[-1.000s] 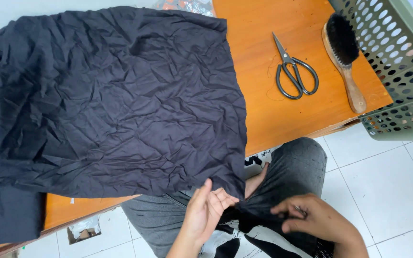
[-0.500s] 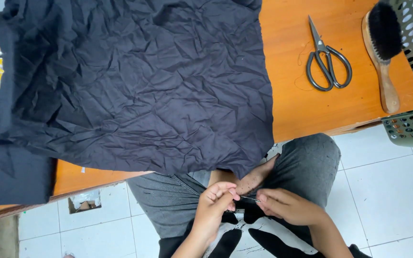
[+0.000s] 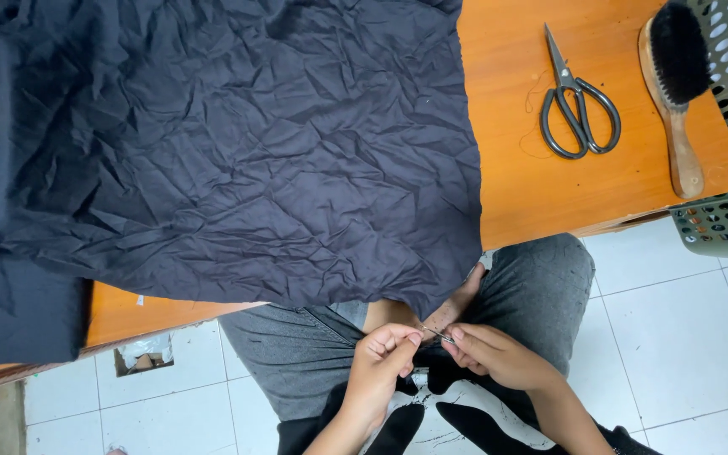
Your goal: Cutting and trimming a piece of black fabric on a wooden table using scissors.
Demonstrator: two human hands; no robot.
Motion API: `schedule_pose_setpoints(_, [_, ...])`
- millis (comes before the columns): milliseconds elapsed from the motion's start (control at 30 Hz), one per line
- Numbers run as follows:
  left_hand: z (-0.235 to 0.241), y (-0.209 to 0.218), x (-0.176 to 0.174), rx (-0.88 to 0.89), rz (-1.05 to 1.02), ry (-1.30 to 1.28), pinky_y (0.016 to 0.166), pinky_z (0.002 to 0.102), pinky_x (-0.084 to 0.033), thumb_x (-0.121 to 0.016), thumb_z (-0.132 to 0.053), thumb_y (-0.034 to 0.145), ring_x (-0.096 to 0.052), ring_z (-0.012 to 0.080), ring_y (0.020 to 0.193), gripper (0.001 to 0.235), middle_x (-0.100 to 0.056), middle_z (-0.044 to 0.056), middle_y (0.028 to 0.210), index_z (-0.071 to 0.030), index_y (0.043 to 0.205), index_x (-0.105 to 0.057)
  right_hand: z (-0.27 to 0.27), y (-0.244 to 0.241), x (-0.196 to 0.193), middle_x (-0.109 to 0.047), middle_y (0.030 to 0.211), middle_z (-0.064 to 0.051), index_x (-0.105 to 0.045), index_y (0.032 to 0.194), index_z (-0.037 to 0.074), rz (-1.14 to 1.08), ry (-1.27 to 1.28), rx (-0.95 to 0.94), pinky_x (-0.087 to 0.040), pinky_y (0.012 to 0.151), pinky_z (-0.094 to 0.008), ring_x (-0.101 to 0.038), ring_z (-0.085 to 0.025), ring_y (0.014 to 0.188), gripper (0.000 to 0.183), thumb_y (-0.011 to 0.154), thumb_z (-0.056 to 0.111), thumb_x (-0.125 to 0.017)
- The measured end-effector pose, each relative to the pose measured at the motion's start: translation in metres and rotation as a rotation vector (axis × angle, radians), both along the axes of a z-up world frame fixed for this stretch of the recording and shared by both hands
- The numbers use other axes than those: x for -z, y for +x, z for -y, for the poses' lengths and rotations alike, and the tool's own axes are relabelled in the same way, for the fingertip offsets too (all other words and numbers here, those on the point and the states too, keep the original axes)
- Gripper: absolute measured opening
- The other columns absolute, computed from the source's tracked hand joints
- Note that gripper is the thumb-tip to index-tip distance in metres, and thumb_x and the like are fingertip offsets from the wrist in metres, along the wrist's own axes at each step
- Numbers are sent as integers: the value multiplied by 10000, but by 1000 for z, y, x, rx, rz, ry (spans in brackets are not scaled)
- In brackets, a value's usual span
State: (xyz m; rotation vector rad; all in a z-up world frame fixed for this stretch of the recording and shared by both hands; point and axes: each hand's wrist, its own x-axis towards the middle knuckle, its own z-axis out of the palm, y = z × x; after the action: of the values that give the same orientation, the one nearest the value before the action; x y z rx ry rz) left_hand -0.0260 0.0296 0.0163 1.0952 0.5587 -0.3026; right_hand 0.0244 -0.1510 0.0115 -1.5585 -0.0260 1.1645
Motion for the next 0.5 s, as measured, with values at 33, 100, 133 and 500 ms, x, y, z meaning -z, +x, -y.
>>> schedule_pose_setpoints(33, [0,0,-2,10,-8,11,452,188,-325,-583,-38,778,-406,76,447,89,-489,28,493,14,792,-654,-1,0,0,-368,614,3,-456,696,77,12,20,-8,-264,451,-193,-307,-81,519,329,914,304,-362])
schedule_pose_setpoints(100, [-1,2,-4,22,-13,23,457,186,-331,-580,-38,778,-412,77,446,96,-499,32,493,13,798,-659,-2,2,0,-355,600,5,-454,689,74,26,40,-14,-263,448,-194,-303,-82,508,335,916,303,-362])
schedule_pose_setpoints(133, [-1,1,-4,24,5,20,456,182,-332,-581,-43,784,-409,73,447,104,-495,22,495,9,808,-668,-2,2,0,-361,597,2,-465,691,73,3,21,-23,-267,445,-192,-312,-83,510,346,913,316,-358])
schedule_pose_setpoints(500, [2,-2,2,40,7,43,456,183,-321,-580,-33,777,-403,77,443,85,-497,17,505,-3,782,-659,-2,-1,8,-339,610,8,-469,711,77,-39,55,6,-242,439,-191,-296,-82,525,317,920,289,-360])
